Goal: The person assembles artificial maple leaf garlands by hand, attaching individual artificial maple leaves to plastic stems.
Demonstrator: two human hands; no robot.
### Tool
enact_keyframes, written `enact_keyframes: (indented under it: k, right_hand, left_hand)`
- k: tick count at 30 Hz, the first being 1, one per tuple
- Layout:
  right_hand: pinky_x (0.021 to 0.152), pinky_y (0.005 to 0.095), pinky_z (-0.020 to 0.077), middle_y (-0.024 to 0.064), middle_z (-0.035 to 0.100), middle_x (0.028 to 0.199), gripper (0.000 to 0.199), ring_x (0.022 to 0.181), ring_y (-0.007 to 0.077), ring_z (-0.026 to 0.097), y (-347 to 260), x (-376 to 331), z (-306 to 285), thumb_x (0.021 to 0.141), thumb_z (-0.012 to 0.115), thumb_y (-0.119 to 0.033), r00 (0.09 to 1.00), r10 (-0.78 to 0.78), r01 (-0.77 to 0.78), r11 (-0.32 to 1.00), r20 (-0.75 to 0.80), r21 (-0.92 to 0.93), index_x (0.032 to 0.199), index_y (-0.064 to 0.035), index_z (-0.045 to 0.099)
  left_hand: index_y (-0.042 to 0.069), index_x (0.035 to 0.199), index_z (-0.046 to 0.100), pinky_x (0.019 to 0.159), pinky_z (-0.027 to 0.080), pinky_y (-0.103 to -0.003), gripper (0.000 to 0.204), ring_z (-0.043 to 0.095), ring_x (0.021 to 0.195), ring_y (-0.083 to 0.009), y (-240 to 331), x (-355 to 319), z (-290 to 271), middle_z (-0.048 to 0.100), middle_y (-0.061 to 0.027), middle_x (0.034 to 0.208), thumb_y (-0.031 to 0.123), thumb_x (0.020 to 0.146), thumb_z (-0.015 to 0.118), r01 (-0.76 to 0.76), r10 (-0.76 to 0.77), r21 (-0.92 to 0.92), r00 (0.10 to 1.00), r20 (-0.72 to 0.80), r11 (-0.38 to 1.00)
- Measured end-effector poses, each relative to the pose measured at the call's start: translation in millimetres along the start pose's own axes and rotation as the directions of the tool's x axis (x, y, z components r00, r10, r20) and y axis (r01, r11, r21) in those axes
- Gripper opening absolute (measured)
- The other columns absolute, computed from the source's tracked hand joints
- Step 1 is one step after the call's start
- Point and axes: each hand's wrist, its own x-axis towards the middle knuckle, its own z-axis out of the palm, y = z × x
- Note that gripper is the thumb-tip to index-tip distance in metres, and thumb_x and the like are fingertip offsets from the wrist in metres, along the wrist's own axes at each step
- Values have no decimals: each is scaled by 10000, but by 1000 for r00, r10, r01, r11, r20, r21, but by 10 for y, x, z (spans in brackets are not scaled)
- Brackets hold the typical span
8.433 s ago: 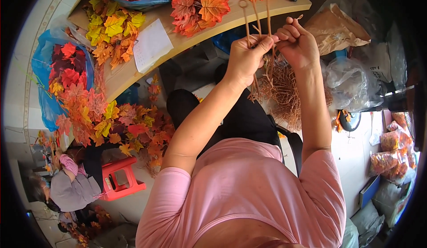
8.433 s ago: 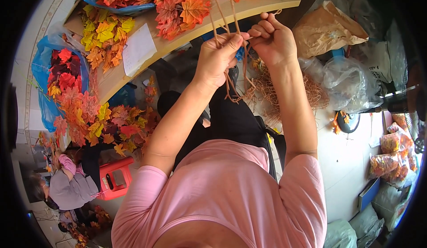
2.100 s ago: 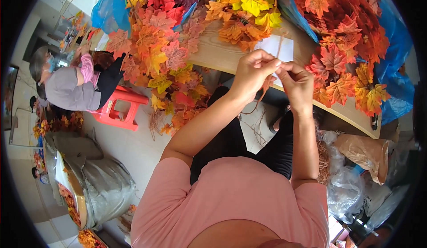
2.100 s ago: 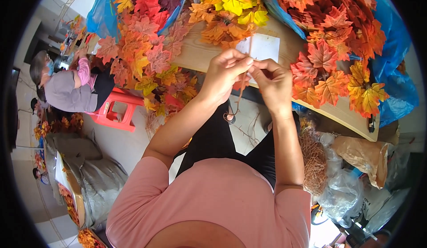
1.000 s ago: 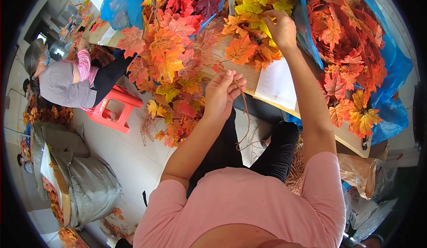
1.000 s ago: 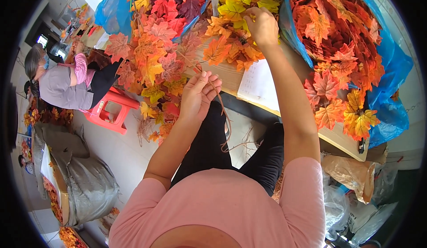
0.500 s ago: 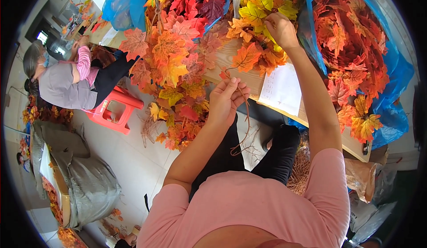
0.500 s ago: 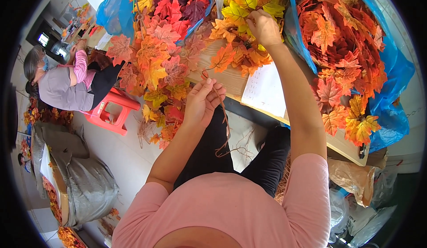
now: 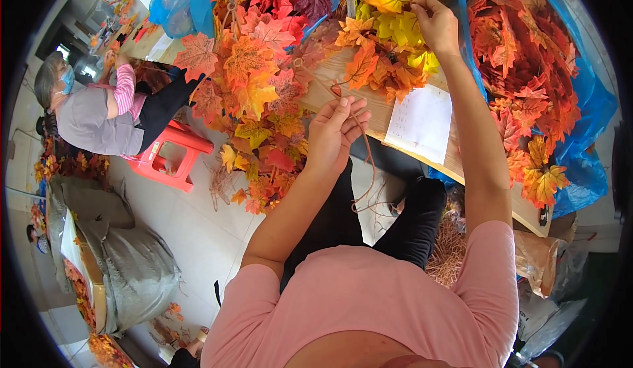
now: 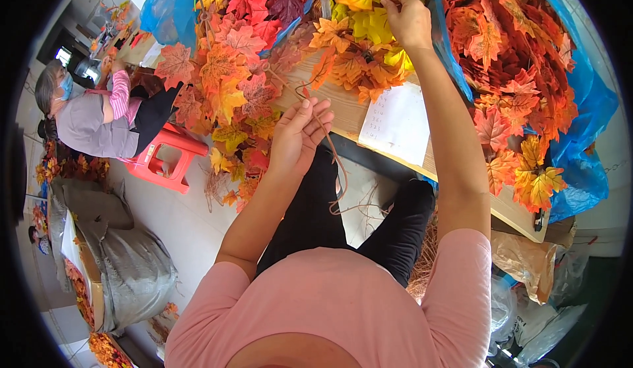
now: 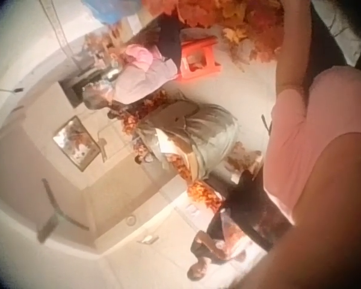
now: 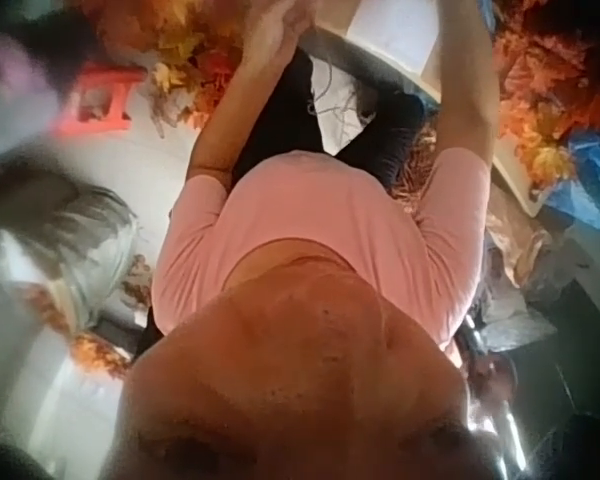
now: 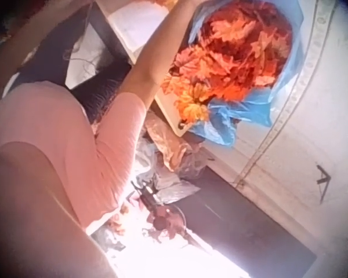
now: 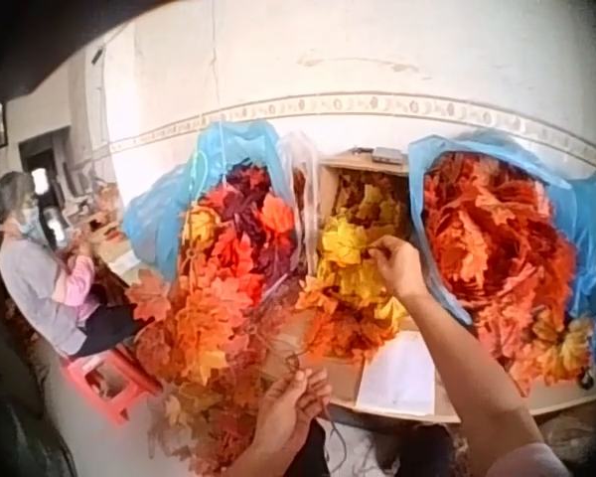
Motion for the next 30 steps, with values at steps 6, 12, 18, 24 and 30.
enact_keyframes:
  k: [6, 12, 18, 24, 30]
  right_hand:
    - [667, 333, 483, 124, 651, 783, 173, 727, 281, 627, 63, 54, 44, 791, 617, -229, 989, 132, -131, 991, -66, 24, 882, -89, 661]
    - [630, 289, 473, 110, 643, 740, 181, 650, 218, 613, 177, 179, 123, 783, 625, -221, 968, 157, -65, 911, -197, 407, 883, -75, 660]
    - [584, 185, 411, -4, 629, 736, 190, 651, 32, 516, -354, -5, -220, 837, 612, -171, 988, 36, 27, 917, -151, 399, 908, 5, 626]
    - [638, 362, 449, 118, 624, 701, 72, 660, 274, 568, -1146, -940, -906, 700, 622, -52, 886, -331, 318, 943, 326, 95, 753, -9, 646]
    - [675, 338, 441, 92, 621, 747, 68, 719, 252, 558, -1084, -1492, -593, 727, 638, -57, 875, -244, 134, 952, 417, 276, 789, -38, 657]
  left_hand:
    - [19, 1031, 513, 728, 524, -292, 204, 629, 848, -196, -47, -38, 31, 603, -146, 1038, 181, 909, 493, 16, -16, 7, 1000, 9, 1000]
    - [23, 1045, 514, 737, 521, -288, 213, 627, 852, -192, -37, -81, 16, 598, -144, 1056, 186, 910, 493, 18, -18, 17, 1000, 7, 1000]
    - [48, 1087, 516, 742, 496, -269, 239, 604, 916, -189, 31, -48, -15, 582, -119, 1115, 210, 913, 486, -43, 43, -6, 999, 5, 999]
    - [54, 1119, 520, 758, 480, -264, 280, 536, 1047, -189, 268, -82, -6, 528, -128, 1207, 229, 901, 498, -93, 89, 57, 994, 66, 994]
    - [52, 1041, 578, 728, 487, -243, 243, 530, 1030, -159, 145, -73, 62, 513, -100, 1229, 233, 889, 522, 7, -26, 122, 986, 162, 993]
